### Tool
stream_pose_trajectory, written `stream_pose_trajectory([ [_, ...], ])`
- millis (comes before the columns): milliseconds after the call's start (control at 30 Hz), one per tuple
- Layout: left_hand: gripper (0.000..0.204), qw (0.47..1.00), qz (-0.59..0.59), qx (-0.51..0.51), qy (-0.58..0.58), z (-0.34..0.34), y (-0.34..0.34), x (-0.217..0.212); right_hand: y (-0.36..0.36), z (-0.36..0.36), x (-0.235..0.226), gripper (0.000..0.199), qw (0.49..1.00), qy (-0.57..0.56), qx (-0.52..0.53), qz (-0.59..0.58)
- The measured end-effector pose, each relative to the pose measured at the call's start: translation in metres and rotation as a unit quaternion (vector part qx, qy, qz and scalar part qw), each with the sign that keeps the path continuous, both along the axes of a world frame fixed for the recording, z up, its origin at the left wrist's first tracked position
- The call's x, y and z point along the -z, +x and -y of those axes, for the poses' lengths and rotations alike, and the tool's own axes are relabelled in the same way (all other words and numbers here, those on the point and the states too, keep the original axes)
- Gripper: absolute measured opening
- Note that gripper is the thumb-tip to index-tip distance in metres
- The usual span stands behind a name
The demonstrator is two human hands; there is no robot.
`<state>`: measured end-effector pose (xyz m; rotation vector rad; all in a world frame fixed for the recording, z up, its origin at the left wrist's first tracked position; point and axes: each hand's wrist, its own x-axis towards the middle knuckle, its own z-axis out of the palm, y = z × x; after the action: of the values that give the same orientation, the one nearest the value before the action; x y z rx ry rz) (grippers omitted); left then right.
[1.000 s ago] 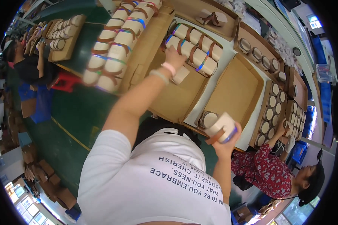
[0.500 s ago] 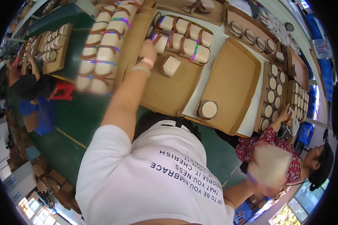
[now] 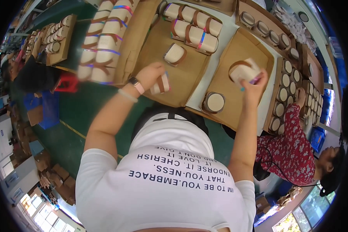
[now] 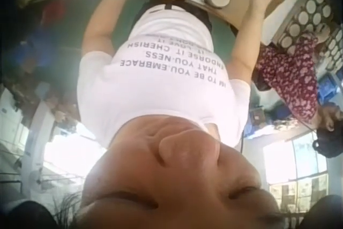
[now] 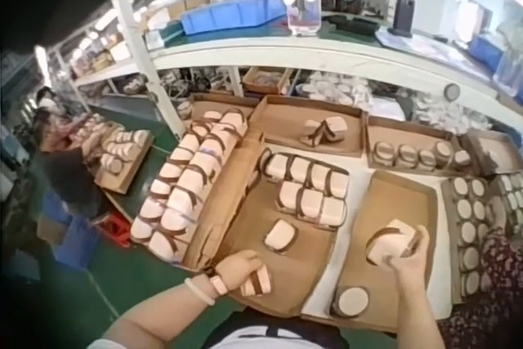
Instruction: Organizes and places electronic LED cube lights into packaging boxes at an assembly line.
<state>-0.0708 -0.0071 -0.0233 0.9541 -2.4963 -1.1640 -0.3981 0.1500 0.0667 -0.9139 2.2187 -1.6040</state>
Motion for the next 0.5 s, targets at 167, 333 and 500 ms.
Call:
stream_pose_trajectory([
  [167,0.032,0.995,-0.007,-0.088,-0.042,-0.016,0.004,0.02,-0.028,-0.091,0.11,0.081,0.887,0.352,0.036,-0.296],
  [333,0.07,0.932,-0.018,-0.362,0.014,-0.059,-0.001,0.026,0.019,-0.127,0.082,0.073,0.813,0.501,-0.083,-0.284],
  [500,0.081,0.895,0.057,-0.44,-0.042,-0.089,-0.029,0.046,0.035,-0.113,0.101,0.083,0.825,0.493,-0.14,-0.237],
])
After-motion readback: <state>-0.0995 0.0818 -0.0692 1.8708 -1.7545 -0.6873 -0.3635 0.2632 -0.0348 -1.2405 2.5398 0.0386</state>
